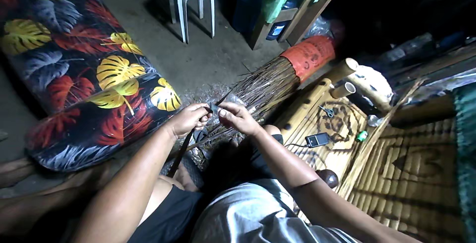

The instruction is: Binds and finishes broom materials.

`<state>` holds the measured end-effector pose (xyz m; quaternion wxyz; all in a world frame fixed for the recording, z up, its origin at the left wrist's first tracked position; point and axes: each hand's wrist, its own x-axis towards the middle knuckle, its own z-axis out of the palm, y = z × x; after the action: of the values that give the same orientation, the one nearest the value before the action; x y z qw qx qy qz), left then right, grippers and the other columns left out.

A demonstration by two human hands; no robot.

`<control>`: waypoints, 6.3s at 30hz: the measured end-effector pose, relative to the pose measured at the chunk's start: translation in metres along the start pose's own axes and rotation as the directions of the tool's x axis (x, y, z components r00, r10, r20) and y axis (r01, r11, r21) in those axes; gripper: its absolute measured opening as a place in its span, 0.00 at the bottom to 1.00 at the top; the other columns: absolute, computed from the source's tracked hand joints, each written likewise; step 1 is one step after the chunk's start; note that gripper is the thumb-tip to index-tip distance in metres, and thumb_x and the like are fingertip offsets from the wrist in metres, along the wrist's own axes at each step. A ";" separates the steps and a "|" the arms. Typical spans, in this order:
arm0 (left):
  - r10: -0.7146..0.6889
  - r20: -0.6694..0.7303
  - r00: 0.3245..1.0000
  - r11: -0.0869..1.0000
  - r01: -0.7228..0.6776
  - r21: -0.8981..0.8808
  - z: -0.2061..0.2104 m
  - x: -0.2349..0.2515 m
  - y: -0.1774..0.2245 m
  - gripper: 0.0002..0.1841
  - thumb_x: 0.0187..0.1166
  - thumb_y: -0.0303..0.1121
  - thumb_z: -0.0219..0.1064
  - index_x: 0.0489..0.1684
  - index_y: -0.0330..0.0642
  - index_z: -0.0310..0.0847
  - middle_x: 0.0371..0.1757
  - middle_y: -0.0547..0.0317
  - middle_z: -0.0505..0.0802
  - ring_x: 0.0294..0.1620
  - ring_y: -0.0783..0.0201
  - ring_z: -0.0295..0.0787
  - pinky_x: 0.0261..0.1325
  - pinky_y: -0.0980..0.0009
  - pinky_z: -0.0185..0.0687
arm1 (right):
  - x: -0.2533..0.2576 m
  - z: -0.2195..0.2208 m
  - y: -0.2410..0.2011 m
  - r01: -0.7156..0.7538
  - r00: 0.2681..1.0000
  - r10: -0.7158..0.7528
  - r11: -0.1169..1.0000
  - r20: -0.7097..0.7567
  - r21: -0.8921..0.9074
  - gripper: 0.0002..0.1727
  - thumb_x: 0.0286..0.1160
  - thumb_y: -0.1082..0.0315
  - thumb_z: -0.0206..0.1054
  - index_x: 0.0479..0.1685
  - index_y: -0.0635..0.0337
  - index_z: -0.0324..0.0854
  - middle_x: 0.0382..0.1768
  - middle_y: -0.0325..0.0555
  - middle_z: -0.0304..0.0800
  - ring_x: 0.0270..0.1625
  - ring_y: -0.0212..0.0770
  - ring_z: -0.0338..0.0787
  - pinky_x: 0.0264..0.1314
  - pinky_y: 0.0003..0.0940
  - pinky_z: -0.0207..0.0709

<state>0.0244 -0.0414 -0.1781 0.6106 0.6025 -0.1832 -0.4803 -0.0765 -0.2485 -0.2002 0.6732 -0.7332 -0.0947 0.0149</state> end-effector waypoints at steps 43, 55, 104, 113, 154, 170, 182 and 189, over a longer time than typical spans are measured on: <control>0.069 -0.143 0.987 0.972 -0.034 0.233 0.007 -0.006 0.005 0.14 0.93 0.30 0.47 0.50 0.39 0.82 0.26 0.64 0.80 0.20 0.75 0.70 0.24 0.80 0.67 | 0.000 -0.003 0.003 -0.005 1.000 0.005 1.000 0.026 -0.008 0.18 0.90 0.59 0.56 0.53 0.65 0.84 0.23 0.45 0.83 0.19 0.34 0.78 0.21 0.29 0.75; 0.053 -0.137 0.989 0.987 -0.031 0.158 0.007 -0.012 -0.004 0.17 0.94 0.37 0.49 0.33 0.44 0.78 0.14 0.66 0.69 0.10 0.74 0.57 0.15 0.82 0.53 | -0.001 -0.036 0.004 0.019 0.980 -0.010 0.999 -0.197 0.046 0.23 0.92 0.59 0.54 0.76 0.60 0.78 0.27 0.41 0.85 0.20 0.31 0.80 0.22 0.26 0.78; 0.107 -0.273 0.956 0.949 -0.016 0.315 0.013 -0.007 0.002 0.18 0.96 0.38 0.48 0.42 0.39 0.81 0.27 0.60 0.81 0.23 0.69 0.75 0.28 0.75 0.74 | -0.009 -0.014 0.001 -0.174 0.959 0.185 0.982 -0.216 0.070 0.34 0.90 0.47 0.53 0.95 0.34 0.53 0.30 0.47 0.85 0.18 0.36 0.78 0.17 0.30 0.75; 0.183 -0.216 0.959 0.935 -0.102 0.341 0.018 -0.008 -0.005 0.17 0.96 0.36 0.48 0.52 0.35 0.81 0.40 0.52 0.93 0.36 0.63 0.92 0.46 0.66 0.90 | 0.008 0.008 -0.002 -0.092 0.968 0.128 0.981 -0.215 0.171 0.20 0.91 0.54 0.56 0.70 0.54 0.81 0.25 0.46 0.83 0.17 0.34 0.78 0.16 0.27 0.74; 0.092 -0.073 0.993 0.995 -0.088 0.057 0.001 -0.014 -0.003 0.15 0.90 0.30 0.41 0.46 0.47 0.77 0.17 0.69 0.69 0.13 0.78 0.61 0.17 0.84 0.58 | 0.008 0.005 0.009 0.057 0.996 -0.056 0.998 0.073 -0.012 0.17 0.88 0.60 0.59 0.45 0.66 0.85 0.23 0.44 0.85 0.20 0.33 0.82 0.24 0.29 0.80; 0.101 -0.062 0.993 0.989 -0.094 0.110 0.003 -0.015 -0.006 0.16 0.93 0.40 0.45 0.38 0.50 0.76 0.18 0.69 0.70 0.12 0.77 0.59 0.17 0.84 0.57 | -0.001 -0.034 0.019 0.105 0.964 -0.099 0.994 -0.246 0.010 0.15 0.90 0.60 0.57 0.48 0.61 0.84 0.25 0.40 0.86 0.22 0.32 0.82 0.25 0.28 0.80; 0.021 -0.010 1.000 0.995 -0.022 -0.093 0.006 -0.007 0.001 0.16 0.93 0.33 0.41 0.39 0.46 0.75 0.19 0.70 0.70 0.13 0.78 0.62 0.18 0.84 0.63 | 0.003 0.001 0.003 0.088 0.992 -0.083 0.994 -0.091 0.057 0.21 0.88 0.61 0.61 0.72 0.63 0.80 0.33 0.47 0.89 0.22 0.34 0.81 0.23 0.28 0.79; -0.002 0.080 0.997 0.985 0.016 -0.170 0.001 -0.011 0.003 0.19 0.93 0.36 0.39 0.31 0.48 0.72 0.18 0.71 0.69 0.13 0.78 0.61 0.17 0.85 0.62 | 0.000 -0.015 -0.003 0.166 0.970 -0.162 0.986 -0.180 0.009 0.20 0.89 0.61 0.61 0.70 0.63 0.82 0.30 0.46 0.87 0.19 0.33 0.79 0.20 0.28 0.79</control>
<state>0.0195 -0.0332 -0.1714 0.6500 0.5293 -0.1630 -0.5205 -0.0748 -0.2634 -0.1962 0.6865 -0.7133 -0.0943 -0.1054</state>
